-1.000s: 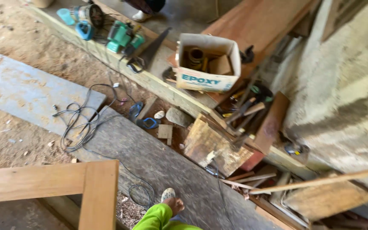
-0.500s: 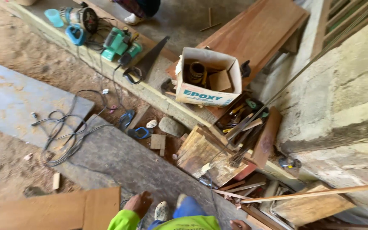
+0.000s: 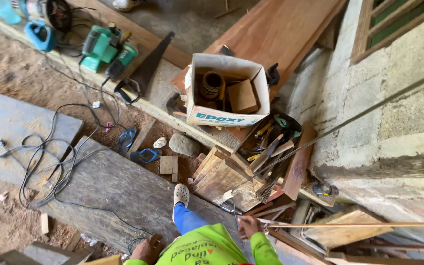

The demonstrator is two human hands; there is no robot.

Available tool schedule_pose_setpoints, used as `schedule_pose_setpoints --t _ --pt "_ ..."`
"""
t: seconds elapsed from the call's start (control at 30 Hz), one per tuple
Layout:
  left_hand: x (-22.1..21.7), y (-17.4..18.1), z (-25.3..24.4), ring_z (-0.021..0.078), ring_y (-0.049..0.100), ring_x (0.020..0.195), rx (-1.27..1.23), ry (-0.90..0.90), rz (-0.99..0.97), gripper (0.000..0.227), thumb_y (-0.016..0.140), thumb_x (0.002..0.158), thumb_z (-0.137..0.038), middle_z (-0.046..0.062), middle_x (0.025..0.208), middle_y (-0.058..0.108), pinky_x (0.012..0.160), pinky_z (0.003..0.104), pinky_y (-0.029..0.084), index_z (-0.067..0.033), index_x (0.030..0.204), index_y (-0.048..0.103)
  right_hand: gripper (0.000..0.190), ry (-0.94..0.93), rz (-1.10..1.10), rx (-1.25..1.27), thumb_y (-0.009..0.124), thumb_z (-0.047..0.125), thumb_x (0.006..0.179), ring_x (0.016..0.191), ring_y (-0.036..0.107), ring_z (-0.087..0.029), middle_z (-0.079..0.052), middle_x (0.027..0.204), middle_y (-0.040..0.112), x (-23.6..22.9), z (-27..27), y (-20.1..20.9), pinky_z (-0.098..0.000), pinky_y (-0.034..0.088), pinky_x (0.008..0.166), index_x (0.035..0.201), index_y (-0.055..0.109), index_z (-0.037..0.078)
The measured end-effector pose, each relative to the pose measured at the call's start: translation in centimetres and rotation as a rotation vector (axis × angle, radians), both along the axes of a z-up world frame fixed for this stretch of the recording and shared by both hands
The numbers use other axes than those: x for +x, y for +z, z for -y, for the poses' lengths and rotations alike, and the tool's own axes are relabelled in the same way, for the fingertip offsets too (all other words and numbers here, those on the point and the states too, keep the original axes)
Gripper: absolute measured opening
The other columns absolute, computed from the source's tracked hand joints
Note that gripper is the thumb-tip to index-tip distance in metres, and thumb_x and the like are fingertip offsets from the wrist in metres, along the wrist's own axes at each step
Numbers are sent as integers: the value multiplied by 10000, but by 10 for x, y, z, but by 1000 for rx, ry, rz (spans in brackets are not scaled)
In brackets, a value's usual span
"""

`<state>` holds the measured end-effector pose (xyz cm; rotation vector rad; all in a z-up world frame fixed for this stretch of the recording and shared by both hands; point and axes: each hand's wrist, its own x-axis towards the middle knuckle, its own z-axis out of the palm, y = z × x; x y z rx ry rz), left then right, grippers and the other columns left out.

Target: The person planes the edge of a wooden frame with a hand plane, then sits on the ground and services a power router, using a wrench to loosen and tighten its base, removing and reattaching the base plate by hand.

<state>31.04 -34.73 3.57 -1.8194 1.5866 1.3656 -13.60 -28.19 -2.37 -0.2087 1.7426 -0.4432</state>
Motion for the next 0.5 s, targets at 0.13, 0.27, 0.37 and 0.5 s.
schedule_pose_setpoints --t 0.13,0.27,0.37,0.5 --pt "-1 -8 61 336 734 1099 62 -17 19 472 620 918 -490 158 1150 772 975 416 578 -252 1322 668 344 -85 6 -28 722 213 938 498 643 -194 -121 724 704 -9 70 -6 -349 535 423 1265 682 113" --pt "15 -18 118 307 783 1048 -51 111 -105 499 636 891 -481 128 1175 780 903 416 617 -212 1311 650 295 -180 70 -158 714 216 933 478 610 -179 -116 715 671 -18 96 -7 -331 504 407 1181 660 65" --pt "26 -17 156 314 752 1082 -152 143 -90 461 666 892 -441 143 1169 779 910 420 589 -196 1281 693 286 -165 7 -163 722 233 939 487 616 -168 -110 710 681 -16 107 16 -328 512 413 1136 677 30" --pt "35 -5 197 266 789 1004 -120 203 19 417 666 946 -409 164 1098 806 894 388 589 -163 1275 737 292 -127 -42 -23 740 282 927 516 655 -156 -93 713 725 -3 104 7 -326 550 449 1158 692 110"
